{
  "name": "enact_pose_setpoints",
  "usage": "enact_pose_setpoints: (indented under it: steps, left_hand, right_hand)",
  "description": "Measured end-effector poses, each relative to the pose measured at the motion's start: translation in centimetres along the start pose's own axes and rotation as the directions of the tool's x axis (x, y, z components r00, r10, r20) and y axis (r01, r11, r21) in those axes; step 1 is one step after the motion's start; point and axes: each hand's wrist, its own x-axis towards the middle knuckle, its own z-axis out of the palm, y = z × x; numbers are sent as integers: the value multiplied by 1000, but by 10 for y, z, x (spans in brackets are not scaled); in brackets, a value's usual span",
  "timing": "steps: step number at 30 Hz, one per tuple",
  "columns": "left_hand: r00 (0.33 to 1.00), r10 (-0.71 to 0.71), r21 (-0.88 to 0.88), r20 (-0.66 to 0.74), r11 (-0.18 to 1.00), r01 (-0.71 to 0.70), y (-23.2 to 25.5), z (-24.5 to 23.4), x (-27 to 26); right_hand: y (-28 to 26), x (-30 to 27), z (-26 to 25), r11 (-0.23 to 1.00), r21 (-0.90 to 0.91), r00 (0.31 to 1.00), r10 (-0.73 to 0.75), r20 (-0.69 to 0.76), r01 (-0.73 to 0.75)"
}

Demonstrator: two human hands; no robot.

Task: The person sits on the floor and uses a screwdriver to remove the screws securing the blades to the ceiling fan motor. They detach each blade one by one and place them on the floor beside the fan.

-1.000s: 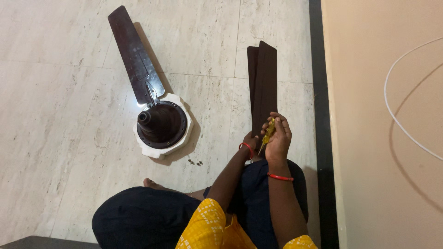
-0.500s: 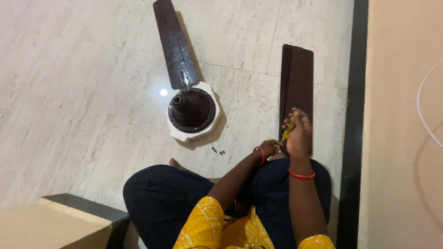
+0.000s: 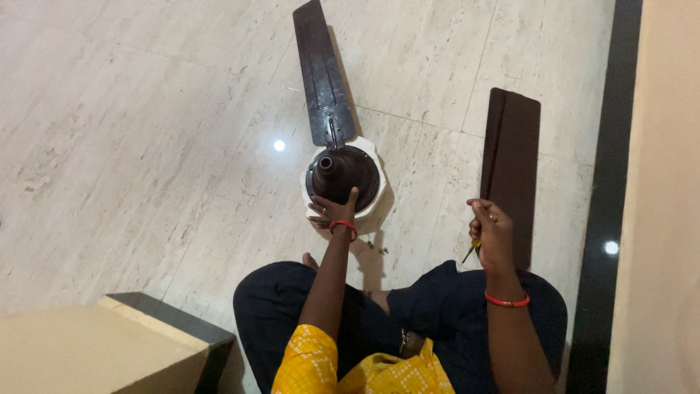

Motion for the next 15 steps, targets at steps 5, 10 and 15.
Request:
enact_pose_setpoints:
  steps: [5, 10, 15]
  left_hand:
    - [994, -105, 88, 23, 991, 103, 2, 29, 3]
    - [997, -73, 163, 19, 984, 69, -8, 41, 0]
    - [999, 22, 136, 32, 990, -27, -19, 41, 13]
  right_hand:
    - [8, -17, 3, 998, -51, 999, 30, 26, -29]
    - [12, -22, 16, 986, -154, 996, 78, 51, -69]
    - [19, -25, 33, 976, -182, 987, 135, 82, -118]
